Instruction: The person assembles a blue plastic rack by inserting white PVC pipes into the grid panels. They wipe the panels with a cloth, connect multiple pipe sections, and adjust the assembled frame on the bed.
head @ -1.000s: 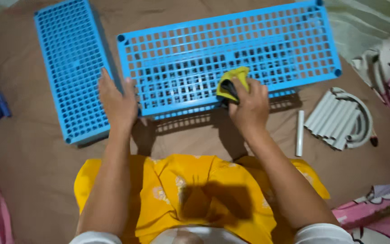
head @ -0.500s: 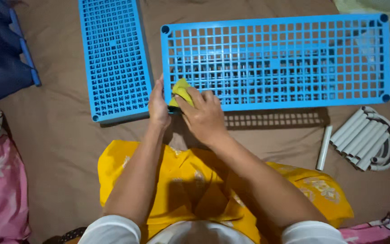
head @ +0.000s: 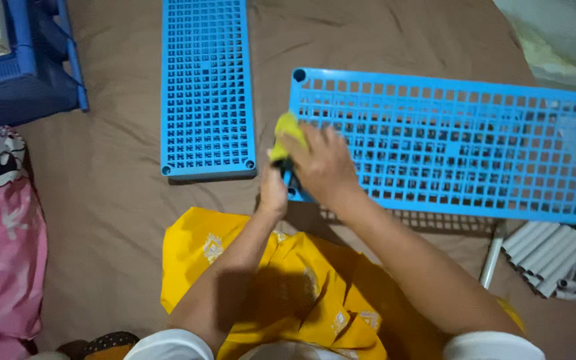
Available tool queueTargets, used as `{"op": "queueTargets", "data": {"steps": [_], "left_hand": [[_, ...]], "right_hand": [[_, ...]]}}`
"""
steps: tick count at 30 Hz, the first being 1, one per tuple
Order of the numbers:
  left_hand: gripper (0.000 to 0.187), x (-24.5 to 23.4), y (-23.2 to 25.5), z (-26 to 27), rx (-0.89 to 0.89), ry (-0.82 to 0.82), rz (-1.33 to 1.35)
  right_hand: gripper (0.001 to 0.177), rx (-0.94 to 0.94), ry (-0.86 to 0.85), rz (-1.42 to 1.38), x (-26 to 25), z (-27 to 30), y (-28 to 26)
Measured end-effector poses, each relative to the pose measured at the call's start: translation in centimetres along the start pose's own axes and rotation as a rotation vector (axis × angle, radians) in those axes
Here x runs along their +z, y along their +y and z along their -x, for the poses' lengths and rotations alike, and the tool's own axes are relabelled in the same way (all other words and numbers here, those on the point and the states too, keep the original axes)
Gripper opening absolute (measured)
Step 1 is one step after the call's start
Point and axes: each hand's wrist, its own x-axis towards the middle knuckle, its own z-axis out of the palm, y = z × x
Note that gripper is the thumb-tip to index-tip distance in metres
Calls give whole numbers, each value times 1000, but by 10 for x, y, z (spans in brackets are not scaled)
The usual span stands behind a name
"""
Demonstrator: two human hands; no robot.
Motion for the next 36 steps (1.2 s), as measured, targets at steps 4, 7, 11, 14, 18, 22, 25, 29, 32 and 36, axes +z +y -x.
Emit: {"op": "queueTargets", "data": {"steps": [4,7,11,14,18,22,25,29,32,36], "left_hand": [[63,-3,-4,6,104,-79,-68],[58,-1,-7,2,-3,-79,64],[49,3,-10,-8,121,-64,12],[58,2,-7,-5,66,-80,71],[58,9,10,-4,23,-76,67],[58,13,19,-3,65,-44,-57],[59,8,16,-2,36,-46,-38],[55,1,6,-16,42,-34,-89],[54,2,-1,-22,121,-68,67],[61,3,8,-19,91,-83,80]], "right_hand": [[57,204,67,64,5,-54,35],[56,366,108,31,13,-71,36],[60,124,116,9,30,-55,32],[62,248,97,149,18,-39,78],[57,622,87,314,-29,-7,145],[62,505,190,407,-35,4,148],[71,533,115,200,-10,-10,111],[72,339,100,75,28,-24,31],[66,311,-17,-104,20,9,-15],[78,463,-102,20,-28,46,5]]}}
